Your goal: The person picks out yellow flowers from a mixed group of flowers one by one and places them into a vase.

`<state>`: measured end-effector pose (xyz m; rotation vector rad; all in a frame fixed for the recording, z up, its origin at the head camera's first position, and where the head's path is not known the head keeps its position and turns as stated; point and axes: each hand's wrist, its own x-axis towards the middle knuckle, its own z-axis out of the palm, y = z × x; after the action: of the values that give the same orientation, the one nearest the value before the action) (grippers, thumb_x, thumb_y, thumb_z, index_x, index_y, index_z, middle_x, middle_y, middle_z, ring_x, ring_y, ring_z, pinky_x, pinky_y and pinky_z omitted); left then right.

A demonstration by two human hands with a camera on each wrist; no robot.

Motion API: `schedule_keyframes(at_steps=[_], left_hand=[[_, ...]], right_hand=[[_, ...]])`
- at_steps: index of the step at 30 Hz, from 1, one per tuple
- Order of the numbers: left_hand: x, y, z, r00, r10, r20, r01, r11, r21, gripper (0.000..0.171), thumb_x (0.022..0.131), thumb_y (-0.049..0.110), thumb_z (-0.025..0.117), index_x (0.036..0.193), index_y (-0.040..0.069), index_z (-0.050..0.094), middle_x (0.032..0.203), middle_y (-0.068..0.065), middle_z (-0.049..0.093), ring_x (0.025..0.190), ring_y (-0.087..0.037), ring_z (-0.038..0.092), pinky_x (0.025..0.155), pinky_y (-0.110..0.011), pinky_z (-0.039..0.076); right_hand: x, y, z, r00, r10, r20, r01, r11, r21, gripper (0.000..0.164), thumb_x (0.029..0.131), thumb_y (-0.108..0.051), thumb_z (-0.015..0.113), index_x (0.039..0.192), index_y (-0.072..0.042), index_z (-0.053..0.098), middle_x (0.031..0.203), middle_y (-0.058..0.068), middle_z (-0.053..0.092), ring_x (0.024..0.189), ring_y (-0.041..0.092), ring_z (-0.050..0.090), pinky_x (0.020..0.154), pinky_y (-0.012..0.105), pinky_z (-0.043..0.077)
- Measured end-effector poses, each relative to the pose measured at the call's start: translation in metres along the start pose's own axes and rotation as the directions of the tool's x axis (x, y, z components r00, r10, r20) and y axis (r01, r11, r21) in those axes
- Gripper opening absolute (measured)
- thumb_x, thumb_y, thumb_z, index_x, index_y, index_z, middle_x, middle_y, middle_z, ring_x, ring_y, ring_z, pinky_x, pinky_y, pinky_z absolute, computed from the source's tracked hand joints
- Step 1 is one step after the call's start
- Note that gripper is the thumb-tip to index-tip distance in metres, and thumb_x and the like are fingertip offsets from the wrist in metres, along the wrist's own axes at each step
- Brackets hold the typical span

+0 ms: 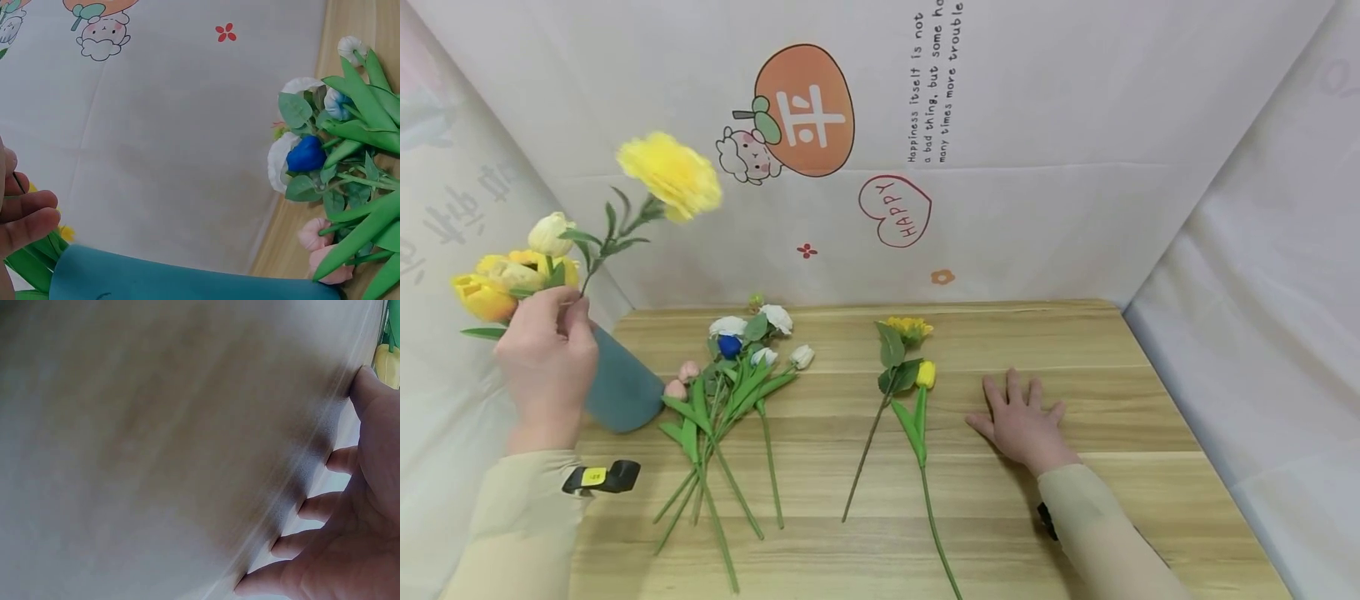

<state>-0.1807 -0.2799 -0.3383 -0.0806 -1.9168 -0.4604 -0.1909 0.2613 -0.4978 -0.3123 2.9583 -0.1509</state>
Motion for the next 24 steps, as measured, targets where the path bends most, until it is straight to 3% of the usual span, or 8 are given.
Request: schedule_keyframes(at_steps=[8,18,24], left_hand=[[0.001,-0.005,-0.001,1.0,0.016,0.005,-0.017,0.999,0.038,0.018,0.096,0.011,0.055,0.095,-0.004,0.066,0.083,-0.025,0.063,0.075,-0.043,0.059,0.062,-0.061,0.048],[0.002,-0.012,-0.008,0.998,0.019,-0.066,-0.013,0.995,0.1,0.018,0.097,0.011,0.053,0.096,-0.003,0.065,0.076,-0.025,0.058,0.067,-0.043,0.054,0.052,-0.059,0.042],[0.003,-0.014,-0.011,0.998,0.045,-0.048,-0.038,0.988,0.151,0.02,0.098,0.012,0.051,0.099,-0.002,0.065,0.079,-0.026,0.06,0.068,-0.046,0.057,0.049,-0.062,0.041]], right_hand=[[0.0,0.002,0.001,1.0,0.004,0.002,-0.004,1.0,0.004,0.08,0.096,-0.064,0.036,0.152,-0.009,0.02,0.153,0.032,0.011,0.132,0.061,0.007,0.088,0.087,0.013],[0.001,0.002,0.004,1.0,-0.001,-0.006,0.001,1.0,-0.001,0.079,0.096,-0.063,0.037,0.152,-0.009,0.02,0.153,0.033,0.012,0.132,0.061,0.008,0.088,0.087,0.013],[0.001,0.002,0.004,1.0,0.002,-0.001,-0.002,1.0,0.0,0.079,0.097,-0.063,0.036,0.152,-0.009,0.02,0.153,0.032,0.011,0.132,0.061,0.008,0.088,0.087,0.012]])
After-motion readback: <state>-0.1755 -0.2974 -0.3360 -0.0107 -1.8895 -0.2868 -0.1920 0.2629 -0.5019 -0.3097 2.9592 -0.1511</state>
